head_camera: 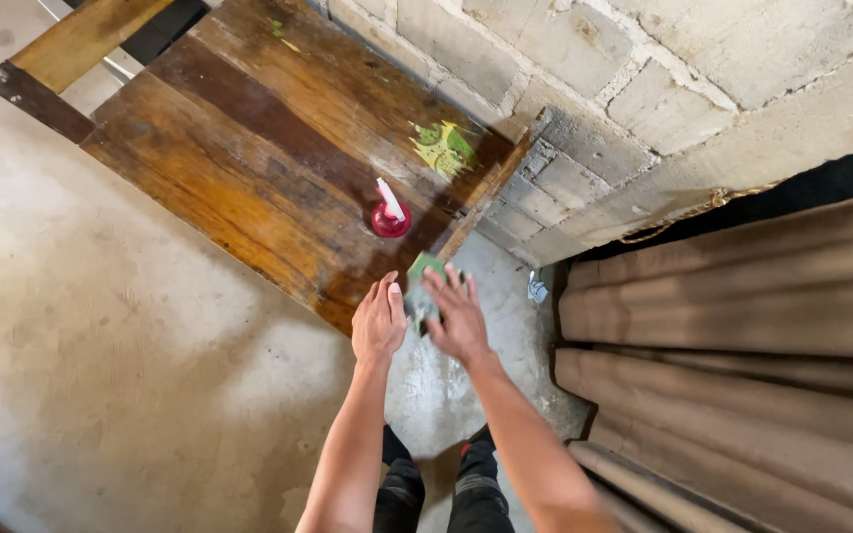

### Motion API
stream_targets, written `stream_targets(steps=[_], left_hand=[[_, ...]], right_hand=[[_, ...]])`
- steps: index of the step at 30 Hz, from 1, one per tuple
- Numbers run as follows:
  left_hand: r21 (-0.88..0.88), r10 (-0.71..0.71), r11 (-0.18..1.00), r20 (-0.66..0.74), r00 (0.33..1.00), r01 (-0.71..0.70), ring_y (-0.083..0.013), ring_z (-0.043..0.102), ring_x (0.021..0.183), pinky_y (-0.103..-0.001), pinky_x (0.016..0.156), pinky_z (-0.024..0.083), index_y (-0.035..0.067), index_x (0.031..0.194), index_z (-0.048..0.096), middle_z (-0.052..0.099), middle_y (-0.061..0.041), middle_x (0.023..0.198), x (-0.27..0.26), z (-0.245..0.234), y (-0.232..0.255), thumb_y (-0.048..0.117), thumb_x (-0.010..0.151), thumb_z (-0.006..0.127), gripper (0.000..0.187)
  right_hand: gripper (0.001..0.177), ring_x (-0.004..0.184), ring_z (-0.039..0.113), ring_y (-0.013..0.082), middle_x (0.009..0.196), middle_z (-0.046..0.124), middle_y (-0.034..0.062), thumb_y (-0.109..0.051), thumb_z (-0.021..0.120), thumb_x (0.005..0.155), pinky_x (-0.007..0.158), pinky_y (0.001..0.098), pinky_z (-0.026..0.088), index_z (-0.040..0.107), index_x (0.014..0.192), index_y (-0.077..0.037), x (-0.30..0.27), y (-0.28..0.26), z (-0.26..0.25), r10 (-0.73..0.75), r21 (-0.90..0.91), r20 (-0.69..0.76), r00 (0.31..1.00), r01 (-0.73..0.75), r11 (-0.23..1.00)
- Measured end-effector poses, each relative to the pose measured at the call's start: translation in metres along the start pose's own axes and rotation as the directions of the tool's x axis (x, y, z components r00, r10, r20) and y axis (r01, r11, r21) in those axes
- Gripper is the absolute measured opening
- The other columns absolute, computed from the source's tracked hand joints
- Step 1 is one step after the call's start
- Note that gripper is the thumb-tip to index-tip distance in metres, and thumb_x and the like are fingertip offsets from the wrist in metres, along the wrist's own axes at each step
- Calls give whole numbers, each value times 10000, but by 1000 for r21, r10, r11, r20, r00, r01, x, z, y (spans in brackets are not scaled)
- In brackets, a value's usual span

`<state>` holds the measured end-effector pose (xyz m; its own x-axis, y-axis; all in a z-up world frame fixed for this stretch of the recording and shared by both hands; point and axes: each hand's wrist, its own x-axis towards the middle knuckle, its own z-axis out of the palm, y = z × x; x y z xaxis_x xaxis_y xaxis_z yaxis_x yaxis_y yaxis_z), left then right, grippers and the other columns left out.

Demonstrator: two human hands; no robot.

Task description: Sanding the edges and surface of a wooden table with sandpaper.

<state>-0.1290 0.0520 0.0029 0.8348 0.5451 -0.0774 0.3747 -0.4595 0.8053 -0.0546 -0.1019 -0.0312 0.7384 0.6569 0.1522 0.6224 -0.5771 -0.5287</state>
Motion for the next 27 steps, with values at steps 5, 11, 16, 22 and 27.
stream_targets(steps=[5, 11, 16, 22, 27], left_hand=[[43, 44, 998, 0, 999, -44, -383, 618, 1164, -480, 982, 481, 102, 1367, 601, 675, -152, 1256, 1, 4, -3, 342, 1050, 349, 471], [137, 102, 985, 32, 994, -106, -358, 655, 1103, -476, 974, 491, 96, 1295, 633, 705, -144, 1175, 0, 10, -5, 326, 1043, 377, 427], [184, 30, 982, 75, 997, -44, -355, 668, 1083, -480, 954, 494, 104, 1246, 660, 720, -142, 1143, 3, 7, 1, 333, 1035, 393, 410], [229, 14, 973, 67, 998, -29, -359, 679, 1050, -485, 936, 504, 104, 1244, 667, 726, -150, 1121, 3, 7, 5, 344, 1031, 409, 411], [295, -70, 955, 82, 994, 42, -379, 683, 1027, -502, 911, 513, 101, 1276, 657, 722, -167, 1131, 7, 8, 10, 367, 996, 449, 439]], right_hand=[[667, 1549, 279, 329, 1629, 422, 92, -126, 615, 858, 1272, 530, 122, 502, 1516, -110, 49, 36, -8, 170, -37, -140, 975, -177, 983], [622, 1554, 280, 310, 1621, 423, 87, -116, 611, 866, 1286, 521, 125, 512, 1480, -125, 30, 7, -8, 156, -74, -97, 983, -164, 984], [694, 1546, 276, 338, 1632, 409, 101, -66, 571, 833, 1262, 549, 129, 487, 1521, -108, 22, 15, -3, 146, -14, -64, 987, -147, 989], [653, 1547, 265, 376, 1635, 399, 110, -134, 575, 857, 1255, 541, 145, 512, 1508, -127, 61, 39, -5, 223, -85, -174, 959, -240, 967], [621, 1557, 284, 366, 1645, 416, 88, -169, 594, 869, 1278, 542, 162, 528, 1486, -141, 42, 26, -6, 129, -36, -114, 985, -134, 990]])
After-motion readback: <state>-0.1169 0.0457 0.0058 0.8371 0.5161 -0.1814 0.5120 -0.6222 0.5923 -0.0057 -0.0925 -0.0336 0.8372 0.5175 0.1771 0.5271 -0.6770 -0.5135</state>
